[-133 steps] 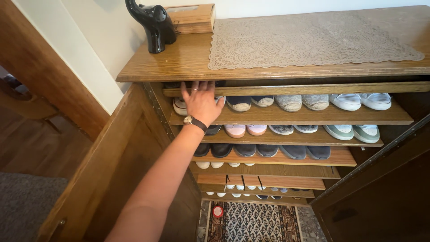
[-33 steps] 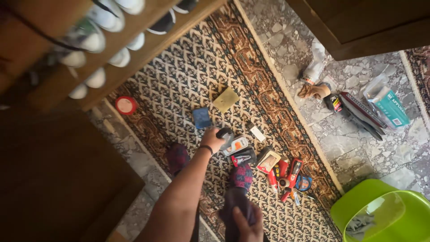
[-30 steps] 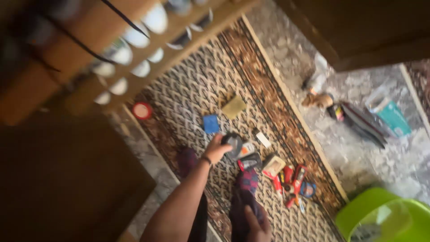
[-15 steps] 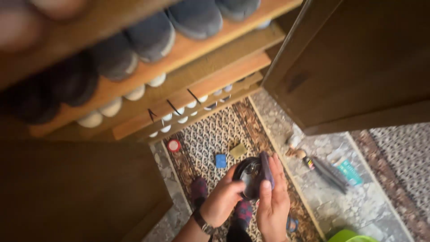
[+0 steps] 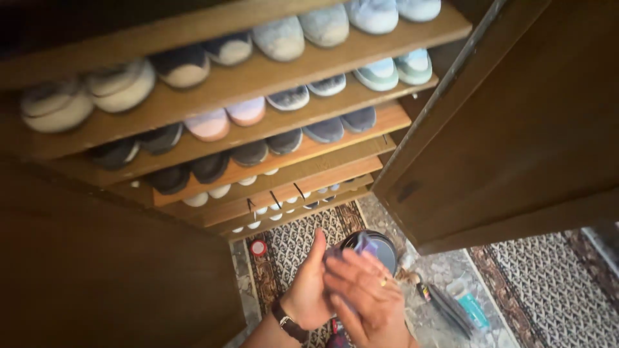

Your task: The person organizes a wooden shoe cabinet by picking up various small items from the floor, including a brush, a blue sponge, and several small containers. They wipe the cabinet shelves with a purple cloth and place the items onto the shelves among the shoes.

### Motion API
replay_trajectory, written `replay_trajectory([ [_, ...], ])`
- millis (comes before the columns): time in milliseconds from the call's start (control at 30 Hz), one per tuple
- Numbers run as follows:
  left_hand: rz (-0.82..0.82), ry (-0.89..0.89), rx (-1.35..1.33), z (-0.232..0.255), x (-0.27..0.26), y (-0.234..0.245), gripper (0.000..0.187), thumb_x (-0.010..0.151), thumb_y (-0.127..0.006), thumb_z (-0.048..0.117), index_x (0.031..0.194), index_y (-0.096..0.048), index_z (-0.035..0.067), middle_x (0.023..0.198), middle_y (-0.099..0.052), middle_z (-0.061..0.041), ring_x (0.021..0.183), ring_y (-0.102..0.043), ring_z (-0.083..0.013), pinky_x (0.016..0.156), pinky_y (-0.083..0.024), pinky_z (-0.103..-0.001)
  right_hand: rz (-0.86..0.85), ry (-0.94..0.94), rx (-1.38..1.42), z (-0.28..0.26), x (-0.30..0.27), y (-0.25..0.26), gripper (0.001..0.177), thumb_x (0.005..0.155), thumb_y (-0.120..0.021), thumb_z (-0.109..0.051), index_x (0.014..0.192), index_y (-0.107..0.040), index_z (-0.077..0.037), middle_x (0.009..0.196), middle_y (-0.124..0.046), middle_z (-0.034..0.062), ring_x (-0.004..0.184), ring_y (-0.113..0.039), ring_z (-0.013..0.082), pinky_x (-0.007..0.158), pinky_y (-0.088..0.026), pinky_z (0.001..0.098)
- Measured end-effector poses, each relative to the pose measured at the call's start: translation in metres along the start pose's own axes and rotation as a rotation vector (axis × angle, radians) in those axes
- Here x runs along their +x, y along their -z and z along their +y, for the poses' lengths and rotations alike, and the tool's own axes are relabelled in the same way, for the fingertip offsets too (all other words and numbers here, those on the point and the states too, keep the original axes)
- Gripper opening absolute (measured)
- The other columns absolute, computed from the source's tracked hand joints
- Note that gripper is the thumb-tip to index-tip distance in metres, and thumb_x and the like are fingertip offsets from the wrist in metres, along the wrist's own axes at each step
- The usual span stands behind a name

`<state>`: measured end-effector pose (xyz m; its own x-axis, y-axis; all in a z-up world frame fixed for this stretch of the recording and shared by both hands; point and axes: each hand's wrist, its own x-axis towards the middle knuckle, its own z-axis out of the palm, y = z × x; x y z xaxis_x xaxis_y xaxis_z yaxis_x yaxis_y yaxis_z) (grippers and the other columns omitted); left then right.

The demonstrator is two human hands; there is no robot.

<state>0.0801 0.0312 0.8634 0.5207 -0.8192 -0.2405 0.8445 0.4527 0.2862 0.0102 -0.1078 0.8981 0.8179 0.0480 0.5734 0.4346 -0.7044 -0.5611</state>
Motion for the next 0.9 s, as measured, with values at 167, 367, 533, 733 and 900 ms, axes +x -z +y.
replay_trajectory([
  [167, 0.005, -0.076, -0.023, 0.013, -0.021, -0.032, 0.080, 0.099, -0.030, 0.075, 0.131, -0.061, 0.009, 0.119, -0.071, -0.007, 0.110, -0.067, -0.0209, 0.098, -0.053, -0.036, -0.156, 0.256, 0.115, -0.014, 0.023, 0.024, 0.026, 0.081, -0.076, -0.015, 0.106, -0.080, -0.009, 0.119, -0.076, 0.0071, 0.125, -0.069, 0.0292, 0.113, -0.045, 0.0495],
  [367, 0.018, -0.195, 0.088, 0.038, -0.040, -0.076, 0.075, 0.098, -0.032, 0.070, 0.134, -0.059, 0.010, 0.129, -0.068, -0.006, 0.118, -0.065, -0.0200, 0.103, -0.050, -0.036, -0.124, 0.307, -0.038, -0.043, 0.062, 0.015, 0.024, 0.083, -0.074, -0.021, 0.105, -0.074, -0.014, 0.127, -0.070, 0.0095, 0.132, -0.056, 0.0359, 0.116, -0.031, 0.0542],
  [533, -0.132, -0.483, 0.231, 0.049, -0.050, -0.093, 0.067, 0.102, -0.042, 0.052, 0.153, -0.042, 0.010, 0.150, -0.052, -0.004, 0.140, -0.048, -0.0175, 0.119, -0.036, -0.036, 0.245, 0.049, 0.079, -0.077, 0.117, -0.002, 0.026, 0.100, -0.053, -0.018, 0.116, -0.068, -0.006, 0.132, -0.067, 0.0158, 0.137, -0.056, 0.0361, 0.125, -0.031, 0.0505],
  [733, -0.016, -0.717, 0.418, 0.060, -0.059, -0.093, 0.064, 0.101, -0.060, 0.022, 0.157, -0.035, 0.004, 0.153, -0.049, -0.006, 0.142, -0.045, -0.0180, 0.119, -0.032, -0.036, 0.375, -0.484, 0.568, -0.069, 0.142, -0.038, 0.032, 0.108, -0.048, -0.026, 0.119, -0.067, -0.002, 0.108, -0.071, 0.0136, 0.096, -0.064, 0.0216, 0.087, -0.052, 0.0302],
  [900, -0.017, -0.863, 0.363, 0.071, -0.066, -0.091, 0.066, 0.102, -0.058, 0.020, 0.159, -0.033, 0.002, 0.155, -0.048, -0.009, 0.143, -0.044, -0.0195, 0.121, -0.030, -0.035, 0.420, -0.704, 0.853, -0.079, 0.149, -0.057, 0.038, 0.108, -0.047, -0.031, 0.125, -0.065, -0.001, 0.111, -0.070, 0.0124, 0.096, -0.065, 0.0198, 0.085, -0.053, 0.0318],
])
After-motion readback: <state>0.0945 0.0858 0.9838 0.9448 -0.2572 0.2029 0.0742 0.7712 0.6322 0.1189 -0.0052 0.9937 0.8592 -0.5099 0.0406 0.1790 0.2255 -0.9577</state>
